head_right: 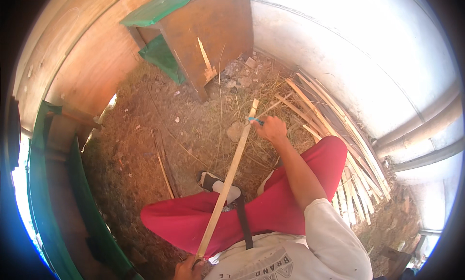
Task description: The person sits on the ground and uses a utility knife to shave thin strips off a long bamboo stick. They repeatedly rotate the stick and scrape along its length, producing wood shavings that fall onto the floor.
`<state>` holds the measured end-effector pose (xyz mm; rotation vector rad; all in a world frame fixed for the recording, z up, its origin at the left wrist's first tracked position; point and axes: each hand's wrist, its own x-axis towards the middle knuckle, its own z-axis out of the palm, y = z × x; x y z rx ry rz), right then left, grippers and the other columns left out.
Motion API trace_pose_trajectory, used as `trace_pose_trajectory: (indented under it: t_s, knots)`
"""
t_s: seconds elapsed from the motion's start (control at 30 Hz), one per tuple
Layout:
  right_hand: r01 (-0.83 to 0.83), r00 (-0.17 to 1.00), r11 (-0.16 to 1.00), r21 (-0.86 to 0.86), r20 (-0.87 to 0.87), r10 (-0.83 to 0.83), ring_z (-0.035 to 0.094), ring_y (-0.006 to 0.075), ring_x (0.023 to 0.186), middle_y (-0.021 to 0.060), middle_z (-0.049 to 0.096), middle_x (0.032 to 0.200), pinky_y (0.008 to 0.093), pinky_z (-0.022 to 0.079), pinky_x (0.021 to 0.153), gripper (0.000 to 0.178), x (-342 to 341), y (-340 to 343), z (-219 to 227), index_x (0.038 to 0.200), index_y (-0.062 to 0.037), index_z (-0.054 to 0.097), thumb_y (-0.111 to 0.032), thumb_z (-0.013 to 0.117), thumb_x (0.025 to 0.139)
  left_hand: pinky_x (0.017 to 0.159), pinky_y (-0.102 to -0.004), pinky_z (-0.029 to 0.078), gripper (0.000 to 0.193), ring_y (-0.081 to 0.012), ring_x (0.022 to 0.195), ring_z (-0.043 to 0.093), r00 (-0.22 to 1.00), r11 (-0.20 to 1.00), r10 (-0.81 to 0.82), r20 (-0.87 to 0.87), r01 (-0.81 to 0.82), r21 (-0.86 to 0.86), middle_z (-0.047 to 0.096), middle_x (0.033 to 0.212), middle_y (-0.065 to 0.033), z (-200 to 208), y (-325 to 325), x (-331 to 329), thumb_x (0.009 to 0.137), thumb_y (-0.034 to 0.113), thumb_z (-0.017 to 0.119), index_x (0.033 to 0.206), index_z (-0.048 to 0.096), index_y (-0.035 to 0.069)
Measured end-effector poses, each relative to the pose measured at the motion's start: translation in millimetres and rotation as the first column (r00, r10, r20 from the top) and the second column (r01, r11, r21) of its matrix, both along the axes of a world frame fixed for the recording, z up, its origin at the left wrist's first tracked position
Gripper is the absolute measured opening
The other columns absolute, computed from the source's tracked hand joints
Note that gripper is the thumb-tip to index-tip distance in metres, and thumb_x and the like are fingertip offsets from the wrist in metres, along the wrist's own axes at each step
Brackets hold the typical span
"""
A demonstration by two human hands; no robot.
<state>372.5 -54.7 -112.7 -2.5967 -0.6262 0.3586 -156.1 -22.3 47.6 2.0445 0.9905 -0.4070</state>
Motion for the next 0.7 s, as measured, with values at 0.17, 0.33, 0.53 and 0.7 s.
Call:
trace_pose_trajectory:
  t_s: [0.17,0.33,0.53,0.7]
  knots:
    - [-0.006,0.999,0.998,-0.06,-0.035,0.004,0.073,0.0357,0.089,0.0184,0.073,0.083,0.0492,0.057,0.08,0.065,16,8,-9,0.109,-0.0119,0.08,-0.07,0.057,0.092,0.08,-0.0454,0.055,0.034,-0.0347,0.095,0.073,0.998,0.998,0.059,-0.024,-0.059,-0.027,0.071,0.103,-0.0253,22,-11,6,0.093,0.025,0.07,0.12,0.068,0.005]
    - [-0.051,0.998,0.992,-0.113,0.035,0.055,0.073,0.0345,0.09,0.0198,0.073,0.095,0.0481,0.057,0.081,0.068,18,13,-8,0.114,-0.0127,0.079,-0.073,0.055,0.092,0.08,-0.0452,0.055,0.034,-0.0345,0.095,0.073,0.993,0.994,0.106,-0.049,-0.107,-0.028,0.071,0.104,-0.025,25,-12,1,0.093,0.026,0.07,0.12,0.068,0.005]
    - [-0.086,0.996,0.984,-0.156,0.013,0.089,0.073,0.0345,0.086,0.0184,0.073,0.09,0.0478,0.057,0.079,0.066,24,20,-17,0.108,-0.0105,0.079,-0.07,0.056,0.092,0.08,-0.0449,0.055,0.034,-0.0342,0.095,0.073,0.988,0.989,0.138,-0.068,-0.141,-0.039,0.071,0.104,-0.0246,26,-14,1,0.093,0.027,0.071,0.12,0.068,0.006]
    - [-0.117,0.992,0.985,-0.13,0.02,0.121,0.072,0.0354,0.082,0.0163,0.072,0.082,0.0487,0.057,0.077,0.068,21,23,-26,0.1,-0.0061,0.078,-0.07,0.056,0.093,0.08,-0.0447,0.055,0.035,-0.0341,0.095,0.073,0.984,0.986,0.161,-0.078,-0.164,-0.038,0.072,0.104,-0.0243,26,-15,6,0.093,0.027,0.071,0.12,0.068,0.006]
